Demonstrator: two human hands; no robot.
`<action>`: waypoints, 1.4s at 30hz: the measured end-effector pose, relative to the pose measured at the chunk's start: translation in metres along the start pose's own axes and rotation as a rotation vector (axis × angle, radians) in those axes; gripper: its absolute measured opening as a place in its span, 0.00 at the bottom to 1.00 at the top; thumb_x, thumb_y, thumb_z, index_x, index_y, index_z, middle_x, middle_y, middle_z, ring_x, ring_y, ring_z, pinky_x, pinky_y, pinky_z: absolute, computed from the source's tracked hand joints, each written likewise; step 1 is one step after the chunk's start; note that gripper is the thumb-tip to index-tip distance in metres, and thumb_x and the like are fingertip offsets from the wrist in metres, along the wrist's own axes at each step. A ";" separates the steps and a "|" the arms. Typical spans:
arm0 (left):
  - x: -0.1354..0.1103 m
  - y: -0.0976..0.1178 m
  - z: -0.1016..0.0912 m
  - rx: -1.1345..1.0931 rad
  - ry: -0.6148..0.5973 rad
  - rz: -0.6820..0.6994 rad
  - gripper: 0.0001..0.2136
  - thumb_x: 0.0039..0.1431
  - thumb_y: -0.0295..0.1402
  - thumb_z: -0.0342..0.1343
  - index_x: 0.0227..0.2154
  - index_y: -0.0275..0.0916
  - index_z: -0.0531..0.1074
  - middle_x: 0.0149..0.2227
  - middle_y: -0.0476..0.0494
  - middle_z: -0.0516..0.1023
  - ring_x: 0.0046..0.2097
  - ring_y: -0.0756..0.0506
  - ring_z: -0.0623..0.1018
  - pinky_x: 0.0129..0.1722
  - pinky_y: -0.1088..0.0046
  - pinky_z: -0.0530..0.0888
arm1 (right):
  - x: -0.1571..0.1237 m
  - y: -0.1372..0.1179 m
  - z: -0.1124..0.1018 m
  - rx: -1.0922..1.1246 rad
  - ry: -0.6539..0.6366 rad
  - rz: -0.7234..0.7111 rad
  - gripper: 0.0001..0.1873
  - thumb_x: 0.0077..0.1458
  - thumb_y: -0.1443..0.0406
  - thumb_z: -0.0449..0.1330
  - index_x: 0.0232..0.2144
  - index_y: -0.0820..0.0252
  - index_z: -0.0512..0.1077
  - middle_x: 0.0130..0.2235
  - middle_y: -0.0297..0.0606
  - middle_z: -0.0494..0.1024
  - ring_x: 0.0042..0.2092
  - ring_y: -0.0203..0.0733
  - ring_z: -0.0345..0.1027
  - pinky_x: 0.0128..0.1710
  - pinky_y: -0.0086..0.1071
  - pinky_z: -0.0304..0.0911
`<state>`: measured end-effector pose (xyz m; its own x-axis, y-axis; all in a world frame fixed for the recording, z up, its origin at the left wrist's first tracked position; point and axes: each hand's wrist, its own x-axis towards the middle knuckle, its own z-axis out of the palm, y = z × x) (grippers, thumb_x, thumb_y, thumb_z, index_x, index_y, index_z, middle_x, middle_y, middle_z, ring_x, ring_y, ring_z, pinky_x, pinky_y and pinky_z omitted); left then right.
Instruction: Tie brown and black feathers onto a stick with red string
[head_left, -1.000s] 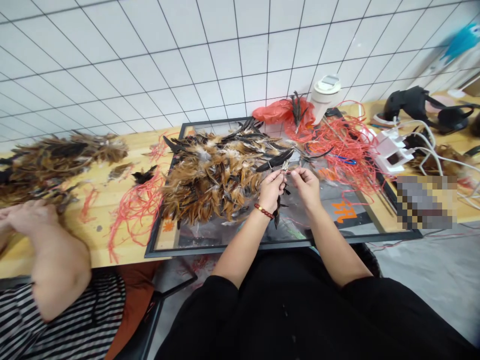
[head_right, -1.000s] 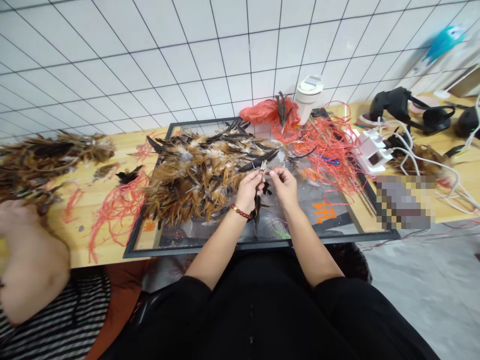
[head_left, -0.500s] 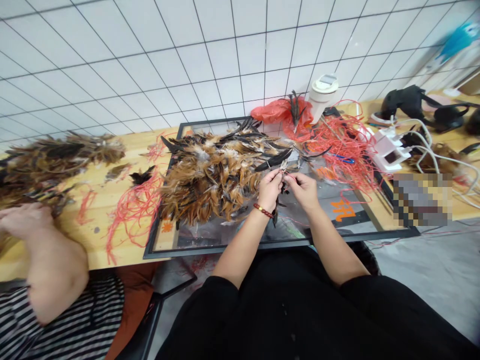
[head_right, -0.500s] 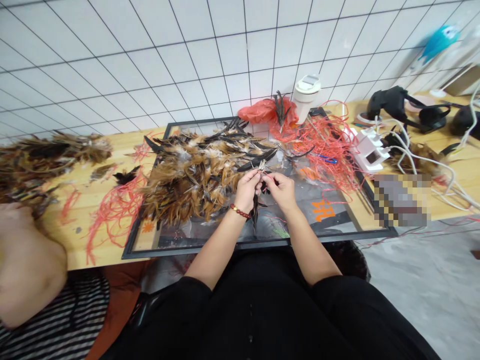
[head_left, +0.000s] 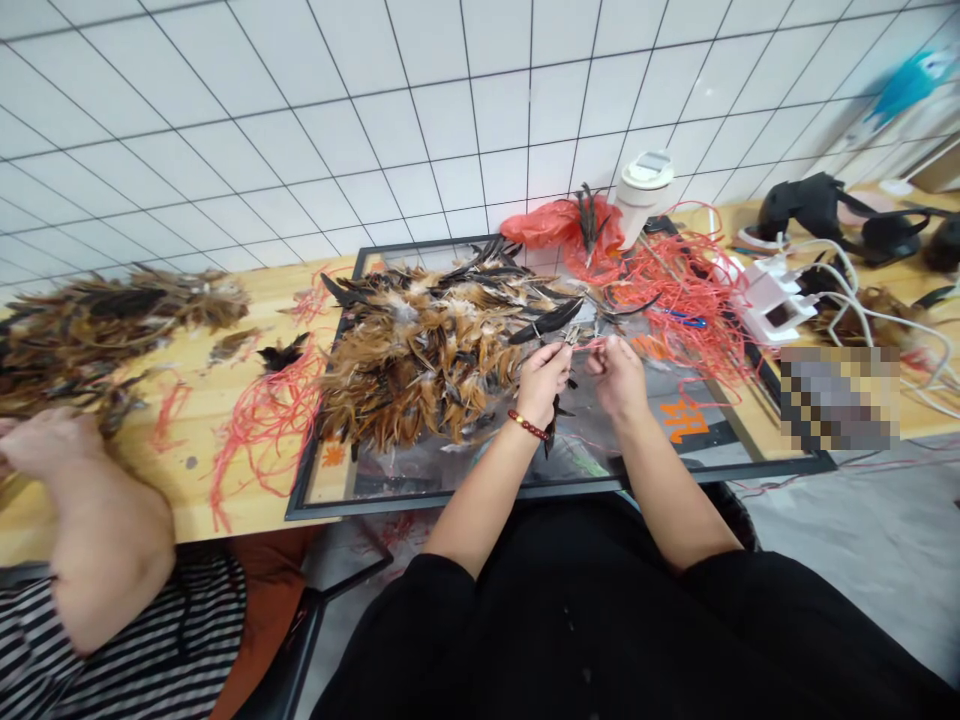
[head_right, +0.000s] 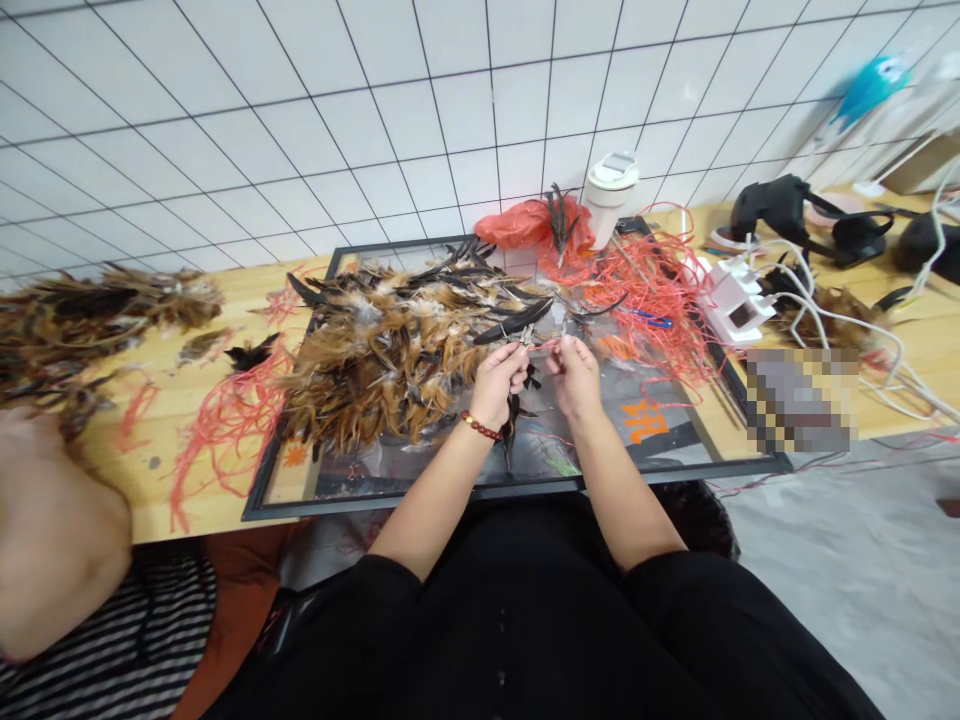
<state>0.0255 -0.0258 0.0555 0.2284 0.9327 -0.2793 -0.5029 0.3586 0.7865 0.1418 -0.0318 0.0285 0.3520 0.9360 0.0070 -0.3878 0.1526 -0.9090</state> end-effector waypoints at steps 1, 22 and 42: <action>0.001 0.000 -0.001 -0.014 -0.001 -0.006 0.10 0.50 0.34 0.66 0.31 0.34 0.74 0.21 0.55 0.63 0.19 0.60 0.58 0.18 0.83 0.47 | 0.001 -0.002 -0.002 0.015 0.016 0.009 0.28 0.41 0.41 0.66 0.26 0.56 0.64 0.30 0.32 0.68 0.23 0.29 0.47 0.22 0.28 0.51; 0.006 0.002 -0.015 -0.134 -0.005 -0.049 0.12 0.52 0.37 0.65 0.33 0.34 0.72 0.23 0.56 0.61 0.18 0.61 0.56 0.17 0.84 0.48 | 0.074 -0.069 -0.142 -1.634 0.366 -0.175 0.15 0.55 0.68 0.57 0.42 0.63 0.80 0.42 0.53 0.79 0.39 0.45 0.67 0.41 0.37 0.56; 0.005 0.001 -0.013 -0.121 -0.026 -0.096 0.11 0.53 0.35 0.64 0.33 0.34 0.71 0.23 0.56 0.61 0.18 0.60 0.57 0.16 0.85 0.48 | 0.138 -0.167 -0.097 -2.281 -0.195 0.254 0.10 0.45 0.64 0.71 0.26 0.67 0.77 0.35 0.50 0.78 0.41 0.43 0.70 0.36 0.41 0.49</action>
<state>0.0153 -0.0204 0.0476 0.3010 0.8933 -0.3339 -0.5743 0.4493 0.6844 0.3375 0.0416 0.1408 0.3558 0.9020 -0.2445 0.9157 -0.2841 0.2843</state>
